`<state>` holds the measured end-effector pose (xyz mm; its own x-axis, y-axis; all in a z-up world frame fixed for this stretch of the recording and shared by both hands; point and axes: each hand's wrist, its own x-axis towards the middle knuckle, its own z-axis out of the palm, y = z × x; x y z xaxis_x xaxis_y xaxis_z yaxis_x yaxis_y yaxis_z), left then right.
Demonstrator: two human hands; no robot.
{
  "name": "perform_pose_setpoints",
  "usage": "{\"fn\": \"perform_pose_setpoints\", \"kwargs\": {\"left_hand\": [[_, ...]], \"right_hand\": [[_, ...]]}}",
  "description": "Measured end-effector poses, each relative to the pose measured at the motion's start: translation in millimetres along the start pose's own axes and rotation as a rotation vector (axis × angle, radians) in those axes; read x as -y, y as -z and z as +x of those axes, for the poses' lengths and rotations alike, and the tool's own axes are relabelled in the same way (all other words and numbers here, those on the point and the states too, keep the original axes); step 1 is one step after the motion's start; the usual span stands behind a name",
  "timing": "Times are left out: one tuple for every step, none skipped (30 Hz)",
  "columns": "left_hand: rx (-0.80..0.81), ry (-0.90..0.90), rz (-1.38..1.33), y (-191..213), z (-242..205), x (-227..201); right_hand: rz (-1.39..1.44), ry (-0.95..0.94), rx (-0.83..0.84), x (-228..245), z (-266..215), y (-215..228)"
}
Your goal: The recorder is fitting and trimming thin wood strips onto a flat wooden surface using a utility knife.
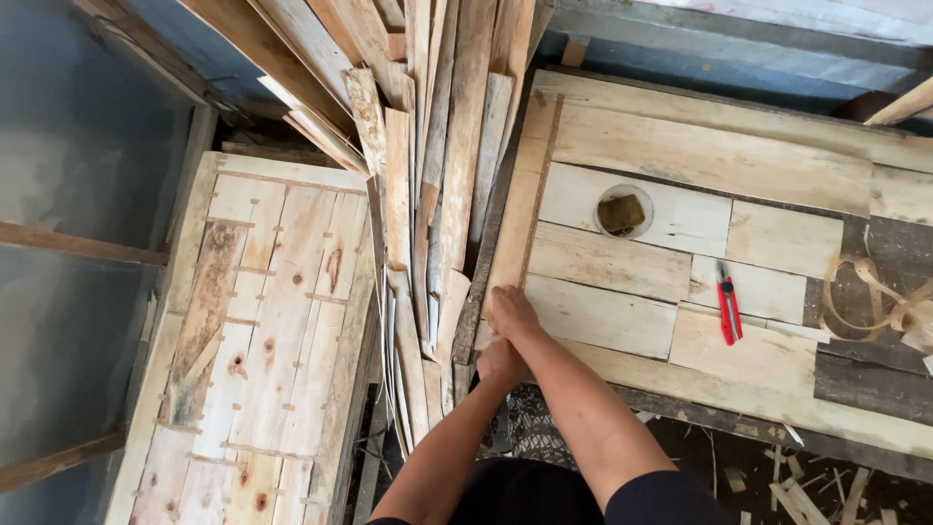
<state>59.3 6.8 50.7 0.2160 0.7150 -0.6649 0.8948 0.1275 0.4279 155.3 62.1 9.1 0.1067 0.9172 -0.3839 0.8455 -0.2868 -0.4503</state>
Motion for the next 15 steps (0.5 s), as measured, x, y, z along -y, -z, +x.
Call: {"fn": "perform_pose_setpoints", "kwargs": {"left_hand": [[0.073,-0.047,0.052,1,-5,-3],[0.073,-0.05,0.05,-2,-6,-1],[0.13,-0.099,0.086,-4,-7,0],[0.19,-0.147,0.123,-7,-8,4],[0.192,-0.149,0.123,-2,-6,13],[0.187,-0.12,0.083,3,-2,20],[0.182,-0.091,0.043,9,3,27],[0.185,-0.091,0.043,12,9,41],[0.121,-0.127,-0.059,14,16,55],[0.055,-0.163,-0.16,17,25,69],[0.056,-0.165,-0.16,20,31,73],[-0.077,-0.113,-0.196,22,36,78],[-0.213,-0.064,-0.231,24,42,83],[-0.214,-0.065,-0.232,28,43,84],[-0.27,-0.064,-0.372,33,44,85]], "right_hand": [[0.002,0.025,0.007,-1,0,0],[-0.001,0.024,0.006,-3,-2,2],[-0.022,0.063,0.003,-4,-4,4],[-0.042,0.101,0.001,-4,-7,4],[-0.042,0.098,0.001,-6,-12,7],[-0.023,0.149,0.055,-9,-13,12],[-0.004,0.199,0.109,-11,-15,16],[-0.004,0.197,0.11,-15,-14,17],[0.041,0.21,0.115,-18,-13,18],[0.087,0.223,0.117,-22,-11,20],[0.086,0.221,0.116,-35,-6,8],[0.284,0.188,0.027,-48,-2,-5],[0.481,0.154,-0.062,-60,2,-17],[0.479,0.155,-0.063,-58,-1,-12],[0.436,0.122,-0.153,-55,-4,-8]]}}
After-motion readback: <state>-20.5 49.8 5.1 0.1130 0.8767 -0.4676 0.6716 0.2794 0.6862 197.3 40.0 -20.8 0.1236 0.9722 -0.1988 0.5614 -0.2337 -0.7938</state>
